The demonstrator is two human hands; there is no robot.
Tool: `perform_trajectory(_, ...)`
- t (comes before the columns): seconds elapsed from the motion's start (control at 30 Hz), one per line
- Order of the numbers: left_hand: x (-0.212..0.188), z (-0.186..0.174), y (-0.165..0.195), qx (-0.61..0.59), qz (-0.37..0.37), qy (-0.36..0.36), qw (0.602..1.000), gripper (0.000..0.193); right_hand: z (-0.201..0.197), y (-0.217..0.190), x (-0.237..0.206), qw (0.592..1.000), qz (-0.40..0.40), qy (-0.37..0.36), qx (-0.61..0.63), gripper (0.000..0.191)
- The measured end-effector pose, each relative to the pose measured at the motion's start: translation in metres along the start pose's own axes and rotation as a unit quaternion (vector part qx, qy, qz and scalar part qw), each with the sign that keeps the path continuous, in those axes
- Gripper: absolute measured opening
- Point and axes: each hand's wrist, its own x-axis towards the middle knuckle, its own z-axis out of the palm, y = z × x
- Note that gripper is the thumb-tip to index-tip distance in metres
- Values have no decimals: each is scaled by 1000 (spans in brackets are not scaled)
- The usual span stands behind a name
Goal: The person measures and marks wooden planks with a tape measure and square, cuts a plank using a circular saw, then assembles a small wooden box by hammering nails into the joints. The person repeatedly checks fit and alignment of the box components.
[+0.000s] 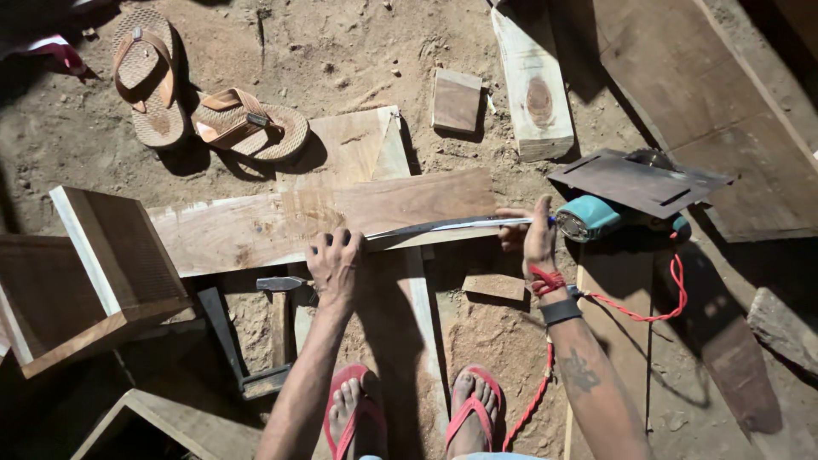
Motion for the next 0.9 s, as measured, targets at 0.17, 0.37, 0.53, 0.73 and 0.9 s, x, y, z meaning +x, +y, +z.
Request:
perform_trajectory(0.17,0,7,1,16,-1,12,1000,13,20,7,-2,978,-184,-98,-6,50)
perform_trajectory(0.37,-4,-3,1,23,13,14,1000,18,44,4,9,975,-137,-159,68,15)
perform_trajectory(0.53,-4,-9,2,-5,5,-20,1000,23,58,6,5,959,-186,-178,-116,18)
perform_trajectory(0.73,-2,-8,1,-35,5,-22,999,21,68,5,1,927,-217,-158,-263,13)
perform_trajectory(0.9,-2,-11,1,-56,3,-15,998,22,71,1,0,921,-254,-163,-246,13)
